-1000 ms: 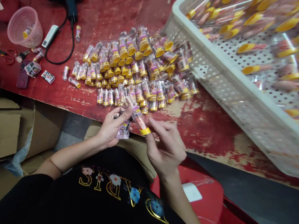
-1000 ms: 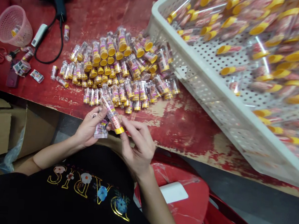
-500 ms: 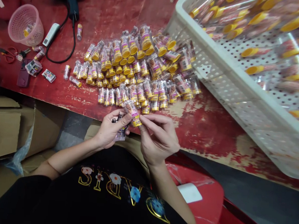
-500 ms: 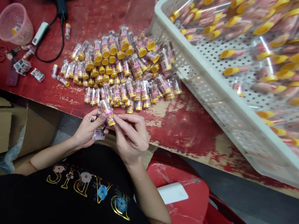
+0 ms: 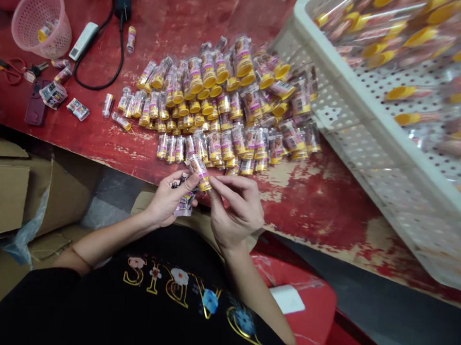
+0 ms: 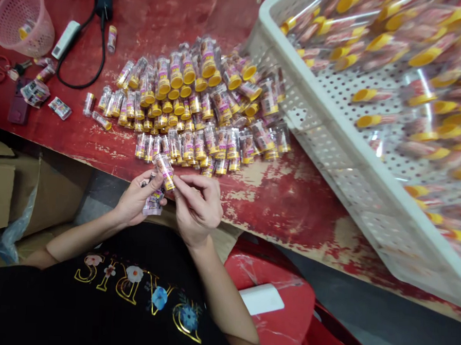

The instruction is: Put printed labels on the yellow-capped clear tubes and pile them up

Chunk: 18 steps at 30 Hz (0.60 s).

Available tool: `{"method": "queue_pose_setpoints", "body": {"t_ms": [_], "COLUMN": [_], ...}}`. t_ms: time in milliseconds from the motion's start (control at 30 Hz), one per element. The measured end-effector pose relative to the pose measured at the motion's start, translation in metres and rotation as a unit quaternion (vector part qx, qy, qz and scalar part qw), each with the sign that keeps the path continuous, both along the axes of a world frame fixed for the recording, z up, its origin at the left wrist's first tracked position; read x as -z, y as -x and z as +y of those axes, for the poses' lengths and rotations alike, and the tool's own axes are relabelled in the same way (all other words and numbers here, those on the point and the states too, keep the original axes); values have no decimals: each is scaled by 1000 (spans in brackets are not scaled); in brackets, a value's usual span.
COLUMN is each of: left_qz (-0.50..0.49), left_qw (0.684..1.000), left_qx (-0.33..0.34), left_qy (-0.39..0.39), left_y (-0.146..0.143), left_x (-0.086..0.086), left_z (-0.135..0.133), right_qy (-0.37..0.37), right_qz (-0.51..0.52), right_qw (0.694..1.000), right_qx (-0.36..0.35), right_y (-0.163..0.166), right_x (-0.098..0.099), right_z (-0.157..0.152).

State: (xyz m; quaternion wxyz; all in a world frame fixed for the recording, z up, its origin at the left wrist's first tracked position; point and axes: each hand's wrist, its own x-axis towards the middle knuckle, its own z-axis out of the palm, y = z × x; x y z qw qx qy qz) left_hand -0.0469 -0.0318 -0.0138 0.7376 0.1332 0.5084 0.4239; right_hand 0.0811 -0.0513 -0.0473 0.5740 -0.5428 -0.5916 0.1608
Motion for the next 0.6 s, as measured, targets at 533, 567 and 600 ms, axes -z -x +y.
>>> {"method": "queue_pose_setpoints", "body": {"t_ms": [533,567,600], "left_qz": [84,86,90], "left_qw": [984,983,983], "left_qx": [-157,-157,-159], "left_qy": [-29,-29,-30], "left_y": [50,48,47], "left_x": [47,48,48], "left_z": [35,36,36], "right_qy": [118,131,155], "right_qz": [-245,-237,-224], "right_qw": [962,960,958], "right_qx": [22,65,87], "right_y": [-92,-127,-158], "right_x": [-44,-53,-58], "right_z": [136,152,168]}}
